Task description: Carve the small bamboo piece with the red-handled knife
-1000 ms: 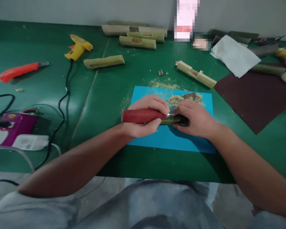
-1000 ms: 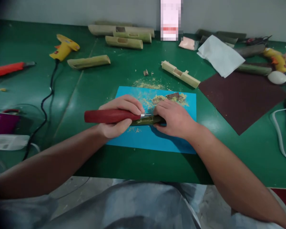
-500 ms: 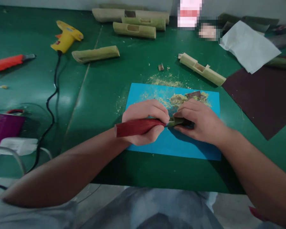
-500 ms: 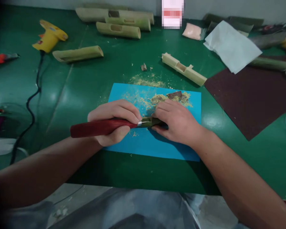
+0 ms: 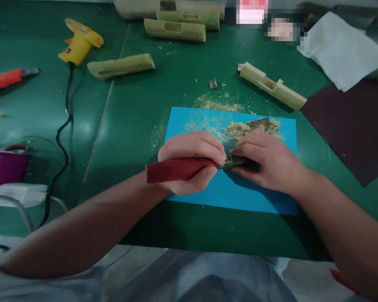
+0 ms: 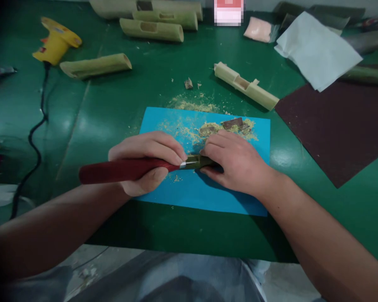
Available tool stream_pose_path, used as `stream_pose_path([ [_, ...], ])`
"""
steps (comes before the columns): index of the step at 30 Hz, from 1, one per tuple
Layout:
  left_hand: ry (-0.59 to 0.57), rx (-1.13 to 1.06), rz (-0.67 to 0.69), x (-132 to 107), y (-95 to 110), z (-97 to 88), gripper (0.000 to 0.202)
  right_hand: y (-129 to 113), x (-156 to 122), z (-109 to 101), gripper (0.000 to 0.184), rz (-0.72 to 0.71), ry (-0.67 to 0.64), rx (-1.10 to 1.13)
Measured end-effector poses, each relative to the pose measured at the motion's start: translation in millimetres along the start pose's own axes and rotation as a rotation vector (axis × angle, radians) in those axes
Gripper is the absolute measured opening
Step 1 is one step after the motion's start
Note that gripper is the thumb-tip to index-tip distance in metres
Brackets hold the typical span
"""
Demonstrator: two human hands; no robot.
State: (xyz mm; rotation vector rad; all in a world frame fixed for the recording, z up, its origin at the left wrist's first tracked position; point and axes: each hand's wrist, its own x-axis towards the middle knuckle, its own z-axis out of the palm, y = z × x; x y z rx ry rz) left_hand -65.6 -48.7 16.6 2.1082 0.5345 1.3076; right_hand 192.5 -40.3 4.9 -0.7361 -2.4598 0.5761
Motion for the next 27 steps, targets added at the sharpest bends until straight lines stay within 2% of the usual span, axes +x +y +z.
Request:
stream_pose_path([
  [8,0.002,0.012,-0.066,-0.3,-0.4,0.2,0.012,-0.1,-0.7,-0.5,0.008,0.021,-0.014,0.018],
  [16,0.016,0.011,-0.062,-0.1,-0.4,-0.3,0.009,0.9,-0.4,0.7,0.01,-0.006,-0.004,-0.005],
  [18,-0.007,-0.007,-0.077,1.4,-0.1,0.5,0.006,0.7,0.2,1.5,0.008,0.002,-0.009,-0.005],
  [22,-0.09,-0.037,-0.122,6.1,0.8,2.8,0.011,-0.6,1.3,3.1,0.009,0.005,-0.008,-0.036],
  [27,-0.062,-0.008,-0.128,6.2,3.2,5.2,0.012,-0.3,1.6,3.7,0.012,-0.013,0.0,-0.056],
])
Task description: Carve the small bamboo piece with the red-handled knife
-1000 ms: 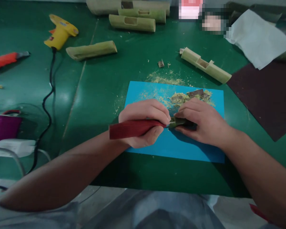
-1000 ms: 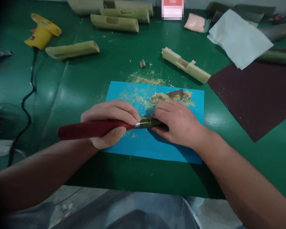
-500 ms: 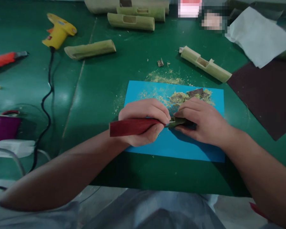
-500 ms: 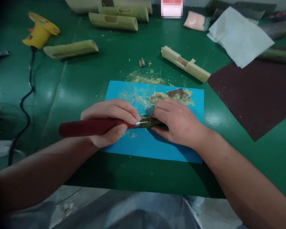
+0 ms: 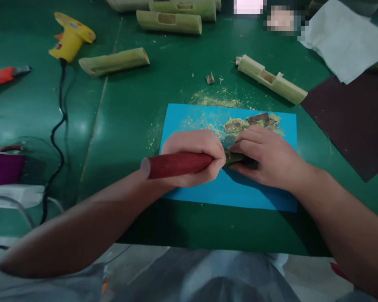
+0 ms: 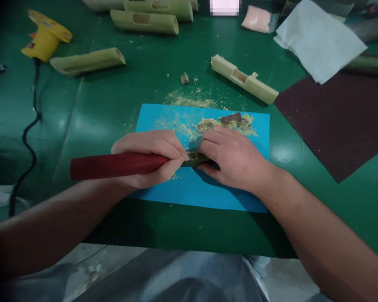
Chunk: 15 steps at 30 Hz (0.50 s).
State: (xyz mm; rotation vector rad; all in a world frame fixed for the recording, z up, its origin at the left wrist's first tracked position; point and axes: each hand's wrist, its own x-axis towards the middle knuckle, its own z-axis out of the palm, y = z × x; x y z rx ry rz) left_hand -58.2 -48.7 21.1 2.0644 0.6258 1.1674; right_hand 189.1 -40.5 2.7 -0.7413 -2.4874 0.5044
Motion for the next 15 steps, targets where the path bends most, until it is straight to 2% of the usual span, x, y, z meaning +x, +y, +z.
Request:
stream_pose_path([
  [3,0.03,0.032,-0.067,-4.5,2.0,-0.2,0.012,0.8,0.7,-1.0,0.012,0.011,-0.003,0.025],
  [7,0.179,0.036,-0.057,-7.3,3.5,-2.0,0.011,1.3,1.6,-3.1,0.012,0.015,-0.008,0.04],
  [12,0.049,0.046,0.024,-0.9,2.2,-4.2,0.007,0.9,1.4,-4.0,0.014,0.013,-0.012,0.035],
  [15,0.023,0.038,0.003,0.2,1.5,-4.5,0.008,0.5,1.5,-3.7,0.01,0.027,-0.02,0.046],
])
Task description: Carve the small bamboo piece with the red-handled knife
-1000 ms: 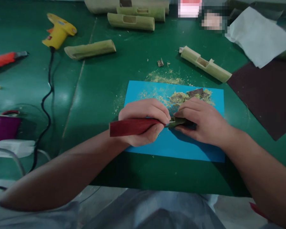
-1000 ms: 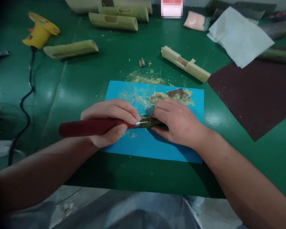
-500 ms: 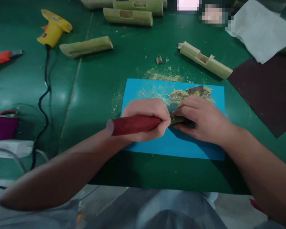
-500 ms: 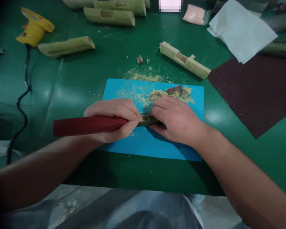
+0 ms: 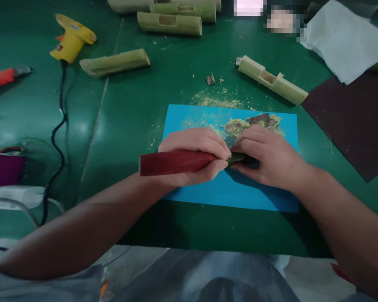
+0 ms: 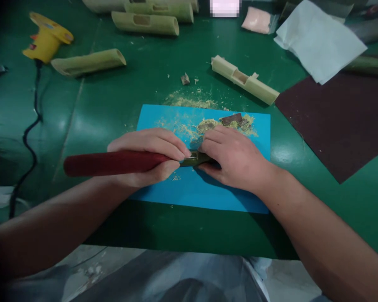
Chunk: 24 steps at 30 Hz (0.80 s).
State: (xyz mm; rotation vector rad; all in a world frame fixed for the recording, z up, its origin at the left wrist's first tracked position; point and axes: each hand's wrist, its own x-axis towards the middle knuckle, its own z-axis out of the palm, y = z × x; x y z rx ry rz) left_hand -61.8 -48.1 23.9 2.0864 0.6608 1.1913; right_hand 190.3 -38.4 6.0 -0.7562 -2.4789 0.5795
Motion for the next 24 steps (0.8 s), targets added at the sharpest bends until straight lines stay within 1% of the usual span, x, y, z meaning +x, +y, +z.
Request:
stream_pose_path([
  [3,-0.011,-0.019,-0.039,-1.0,0.4,0.6,0.006,-0.2,0.4,-0.1,0.006,0.005,-0.004,0.003],
  [11,-0.006,-0.025,-0.085,-1.4,3.2,0.3,0.005,-0.1,1.3,-1.4,0.01,0.001,-0.015,0.005],
  [15,-0.001,-0.042,-0.109,-1.1,3.4,0.3,0.006,0.7,1.3,0.1,0.008,0.004,-0.007,0.009],
  [20,-0.002,-0.017,-0.122,-1.4,3.7,0.8,0.006,1.0,1.5,-0.1,0.008,-0.008,-0.003,0.014],
  [24,-0.009,-0.004,-0.088,-3.0,3.5,-0.5,0.004,0.7,1.7,-0.4,0.006,0.012,-0.015,0.023],
])
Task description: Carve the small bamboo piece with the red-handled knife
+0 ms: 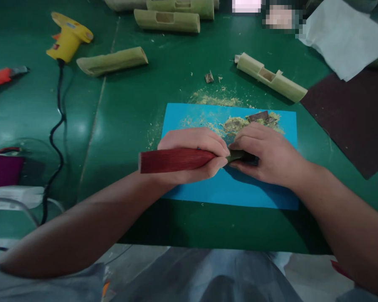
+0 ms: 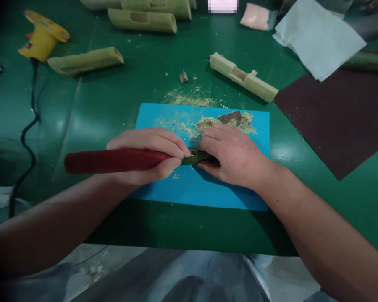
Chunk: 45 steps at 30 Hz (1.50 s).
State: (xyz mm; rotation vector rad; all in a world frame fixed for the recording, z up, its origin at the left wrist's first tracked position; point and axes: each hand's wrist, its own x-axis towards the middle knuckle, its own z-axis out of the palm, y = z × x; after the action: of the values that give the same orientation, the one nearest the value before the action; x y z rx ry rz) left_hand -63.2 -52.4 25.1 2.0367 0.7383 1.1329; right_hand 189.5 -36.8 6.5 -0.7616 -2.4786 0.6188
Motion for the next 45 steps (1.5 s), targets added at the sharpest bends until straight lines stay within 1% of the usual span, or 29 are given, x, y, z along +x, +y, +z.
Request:
stream_pose_path([
  [3,-0.022,0.026,-0.005,0,3,0.2,0.005,1,0,2,0.006,0.0,0.012,0.011],
  [6,-0.013,0.079,-0.017,2,8,2.8,0.011,2,0,4,0.009,-0.023,0.044,0.013],
  [9,0.017,0.137,0.014,2,9,5.9,0.015,2,-1,5,0.007,-0.038,0.053,0.009],
  [12,0.018,0.164,0.037,1,7,7.5,0.014,3,-1,4,0.007,-0.044,0.053,0.004],
  [13,0.036,0.151,0.033,0,5,7.6,0.014,3,-1,4,0.007,-0.045,0.053,0.001],
  [16,0.151,0.071,0.013,-1,3,7.2,0.016,3,-1,3,0.008,-0.045,0.048,-0.003],
  [17,0.162,0.054,0.012,-1,3,6.7,0.016,3,-1,3,0.008,-0.044,0.044,-0.001],
  [18,0.149,0.052,0.012,-1,4,6.1,0.016,3,0,3,0.008,-0.044,0.039,0.003],
  [21,0.045,0.087,0.01,2,7,4.1,0.013,3,0,3,0.007,-0.04,0.03,0.015],
  [22,0.029,0.096,0.007,2,7,3.5,0.013,3,0,3,0.006,-0.039,0.03,0.016],
  [29,0.005,0.087,0.033,3,6,3.4,0.012,3,0,6,0.007,-0.039,0.057,0.003],
  [33,0.01,0.132,0.029,4,5,6.7,0.015,2,0,7,0.009,-0.044,0.072,-0.011],
  [37,-0.021,0.184,0.087,2,2,11.0,0.013,2,0,7,0.009,-0.035,0.064,-0.024],
  [39,0.028,0.144,0.07,0,-1,12.9,0.011,3,0,6,0.008,-0.029,0.056,-0.019],
  [42,0.294,0.039,0.018,-2,-5,15.1,0.017,4,0,6,0.009,-0.025,0.06,-0.012],
  [43,0.352,0.02,0.013,-3,-7,15.1,0.019,4,0,6,0.009,-0.028,0.067,-0.01],
  [44,0.353,0.012,0.016,-2,-8,14.6,0.018,4,0,6,0.009,-0.031,0.073,-0.01],
  [45,0.305,0.008,0.03,-2,-9,13.5,0.016,4,0,6,0.009,-0.034,0.075,-0.01],
])
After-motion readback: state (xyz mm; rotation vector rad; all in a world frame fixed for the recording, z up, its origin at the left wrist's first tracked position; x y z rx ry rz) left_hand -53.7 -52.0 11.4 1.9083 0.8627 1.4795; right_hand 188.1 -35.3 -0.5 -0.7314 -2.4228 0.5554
